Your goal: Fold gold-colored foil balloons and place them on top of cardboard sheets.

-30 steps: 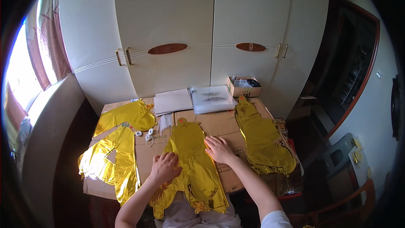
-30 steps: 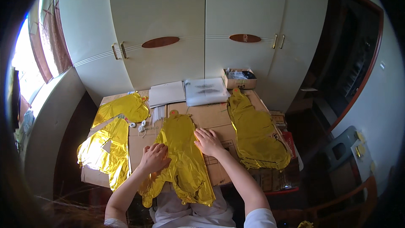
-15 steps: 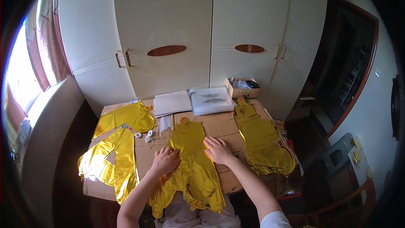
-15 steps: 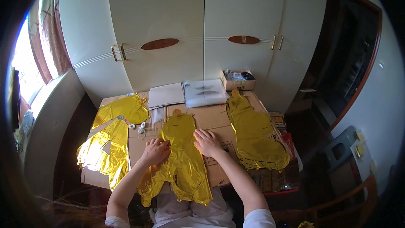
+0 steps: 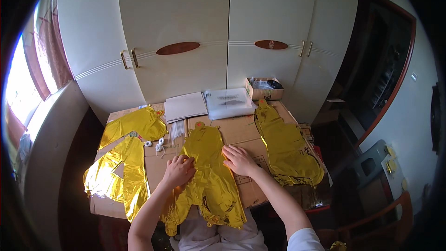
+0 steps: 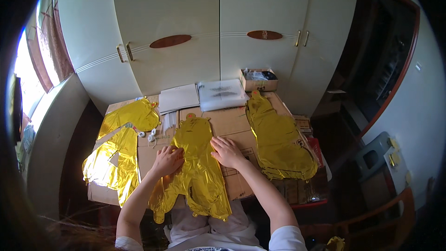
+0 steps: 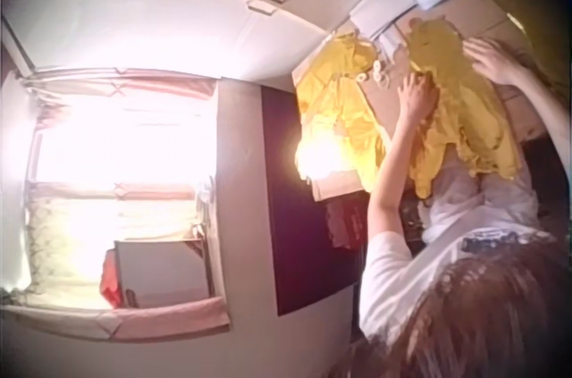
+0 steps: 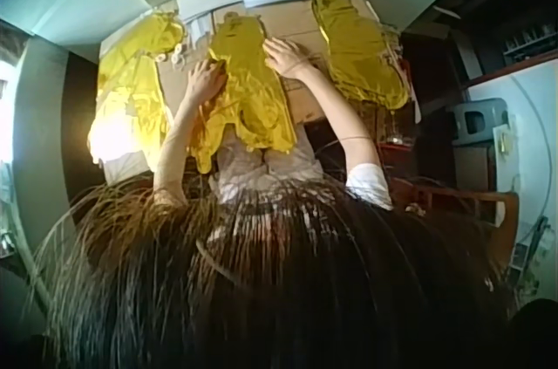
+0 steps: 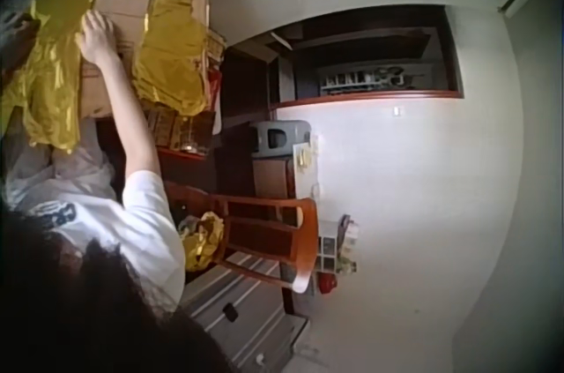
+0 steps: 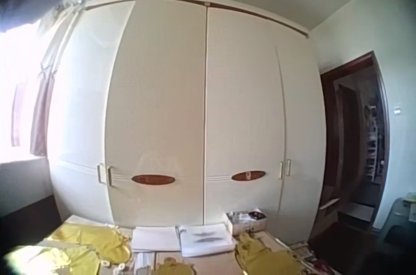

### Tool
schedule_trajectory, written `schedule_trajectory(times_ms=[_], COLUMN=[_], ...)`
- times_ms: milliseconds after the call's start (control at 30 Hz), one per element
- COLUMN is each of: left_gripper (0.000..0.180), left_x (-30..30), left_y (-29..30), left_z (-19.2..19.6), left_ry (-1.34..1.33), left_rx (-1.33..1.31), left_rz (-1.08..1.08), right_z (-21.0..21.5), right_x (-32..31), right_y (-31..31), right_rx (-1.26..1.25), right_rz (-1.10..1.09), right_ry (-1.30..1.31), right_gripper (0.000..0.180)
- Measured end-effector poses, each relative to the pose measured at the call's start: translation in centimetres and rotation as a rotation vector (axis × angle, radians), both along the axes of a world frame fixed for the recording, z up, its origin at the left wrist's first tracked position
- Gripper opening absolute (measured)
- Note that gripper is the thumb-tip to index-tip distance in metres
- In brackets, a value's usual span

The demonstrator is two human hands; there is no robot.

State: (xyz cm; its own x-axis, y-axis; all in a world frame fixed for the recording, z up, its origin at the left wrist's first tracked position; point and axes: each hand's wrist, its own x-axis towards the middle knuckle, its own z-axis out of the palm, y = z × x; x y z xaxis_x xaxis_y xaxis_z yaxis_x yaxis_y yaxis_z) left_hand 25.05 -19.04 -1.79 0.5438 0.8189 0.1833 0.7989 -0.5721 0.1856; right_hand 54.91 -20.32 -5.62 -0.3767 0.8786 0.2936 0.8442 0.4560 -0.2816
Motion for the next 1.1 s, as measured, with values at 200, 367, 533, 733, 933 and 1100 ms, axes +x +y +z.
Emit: schedule_trajectory(times_ms=[200, 367, 533, 733, 933, 1100], left_gripper=[0.046, 0.046, 0.046, 0.046, 0.049, 0.055], left_x=[0.0, 0.1, 0.1, 2.2, 8.7, 10.5], left_y=[0.1, 0.1, 0.1, -0.8, -0.8, 0.8], left_z=[-0.3, -0.1, -0.1, 0.6, 0.0, -0.5], left_ry=[-0.003, 0.006, 0.014, -0.029, -0.166, -0.118], left_rx=[0.031, 0.016, 0.005, 0.063, -0.108, -0.076], left_rz=[-0.005, 0.001, 0.002, -0.041, -0.368, -0.31], right_z=[0.6, 0.4, 0.7, 0.5, 1.3, 0.8], right_x=[0.8, 0.5, 0.2, 0.1, 0.0, -0.3], right_y=[-1.9, -2.4, -2.7, -2.9, -3.0, -3.0], right_rx=[-0.02, -0.031, -0.029, 0.008, -0.011, 0.0], right_rz=[0.077, 0.057, 0.037, 0.021, 0.013, -0.018], right_ry=[-0.033, -0.111, -0.127, -0.149, -0.171, -0.147], right_gripper=[0.053, 0.054, 0.055, 0.055, 0.055, 0.053])
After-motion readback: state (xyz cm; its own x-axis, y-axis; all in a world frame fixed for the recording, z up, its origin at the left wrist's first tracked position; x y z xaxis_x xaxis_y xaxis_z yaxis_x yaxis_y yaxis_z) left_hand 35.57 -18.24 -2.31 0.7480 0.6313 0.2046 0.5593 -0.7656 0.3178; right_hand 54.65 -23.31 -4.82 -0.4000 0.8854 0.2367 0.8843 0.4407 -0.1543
